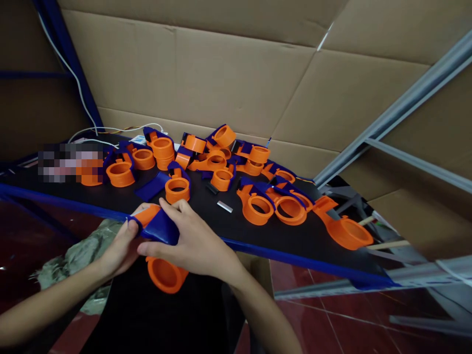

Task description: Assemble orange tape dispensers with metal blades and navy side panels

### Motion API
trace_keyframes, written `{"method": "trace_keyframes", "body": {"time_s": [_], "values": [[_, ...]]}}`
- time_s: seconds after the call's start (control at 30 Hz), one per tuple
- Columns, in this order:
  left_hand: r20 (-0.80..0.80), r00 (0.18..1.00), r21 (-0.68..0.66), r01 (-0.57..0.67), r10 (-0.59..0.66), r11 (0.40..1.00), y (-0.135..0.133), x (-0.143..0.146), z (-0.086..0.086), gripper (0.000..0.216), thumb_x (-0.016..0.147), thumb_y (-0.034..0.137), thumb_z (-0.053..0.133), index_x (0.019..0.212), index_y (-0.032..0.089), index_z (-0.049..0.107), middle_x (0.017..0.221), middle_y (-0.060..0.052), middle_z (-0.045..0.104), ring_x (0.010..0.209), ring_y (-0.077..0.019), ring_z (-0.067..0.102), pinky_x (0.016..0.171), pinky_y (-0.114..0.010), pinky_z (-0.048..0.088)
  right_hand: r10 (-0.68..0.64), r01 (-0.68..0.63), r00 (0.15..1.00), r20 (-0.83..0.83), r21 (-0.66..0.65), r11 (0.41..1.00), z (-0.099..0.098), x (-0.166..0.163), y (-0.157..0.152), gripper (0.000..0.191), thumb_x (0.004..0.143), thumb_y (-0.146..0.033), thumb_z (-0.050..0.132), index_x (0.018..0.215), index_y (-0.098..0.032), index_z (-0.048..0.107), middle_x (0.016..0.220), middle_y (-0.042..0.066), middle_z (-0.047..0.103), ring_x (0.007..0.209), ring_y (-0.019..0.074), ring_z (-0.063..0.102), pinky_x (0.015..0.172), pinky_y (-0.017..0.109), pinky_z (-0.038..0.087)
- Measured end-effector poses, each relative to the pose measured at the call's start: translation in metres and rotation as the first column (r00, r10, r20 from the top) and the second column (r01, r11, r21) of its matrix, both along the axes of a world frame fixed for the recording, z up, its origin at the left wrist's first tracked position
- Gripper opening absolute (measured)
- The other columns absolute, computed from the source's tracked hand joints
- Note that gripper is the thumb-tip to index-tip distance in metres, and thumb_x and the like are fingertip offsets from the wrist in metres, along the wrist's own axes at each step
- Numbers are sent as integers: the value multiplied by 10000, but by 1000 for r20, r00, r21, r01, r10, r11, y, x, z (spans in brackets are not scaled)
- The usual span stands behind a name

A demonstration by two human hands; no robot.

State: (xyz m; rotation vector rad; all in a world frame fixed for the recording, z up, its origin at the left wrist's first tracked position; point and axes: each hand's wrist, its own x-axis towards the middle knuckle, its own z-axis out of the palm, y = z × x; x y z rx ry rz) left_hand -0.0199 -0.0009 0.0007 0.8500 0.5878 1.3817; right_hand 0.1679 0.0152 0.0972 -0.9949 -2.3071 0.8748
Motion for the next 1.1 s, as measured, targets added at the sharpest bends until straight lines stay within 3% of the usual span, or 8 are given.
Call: {"method": "trace_keyframes", "body": {"time_s": [0.07,0.47,0.7,1.1], "values": [[-30,1000,-2,-7,7,1000,-1,0,0,455,831,512,727,1160,230,592,1112,-68,640,1028,-249,619,871,-338,500,-13,13,1000,5,-3,1000,-4,-2,-2,869,765,-539,783,1520,-296,428,1238,78,564,1155,252,579,1026,408,493],[-76,997,-37,-13,10,999,0,2,-2,393,845,498,715,1088,215,595,986,-45,630,844,-196,613,780,-310,491,-18,17,999,-30,-44,999,-18,0,2,750,860,-473,715,1514,-230,440,1234,79,546,1179,228,549,1065,378,440],[-134,990,-46,-56,49,997,-2,6,6,407,828,482,739,1111,230,592,941,-27,628,854,-199,606,789,-314,506,-45,41,997,-63,-51,998,-26,4,2,760,855,-459,727,1514,-215,437,1209,79,541,1161,223,544,1073,389,417],[-162,985,-57,-72,62,996,-2,10,2,370,843,484,720,1074,219,604,957,-31,605,891,-200,576,818,-314,492,-49,39,994,-100,-99,994,-34,1,5,729,868,-444,716,1503,-204,451,1200,76,537,1131,208,544,1044,378,435]]}}
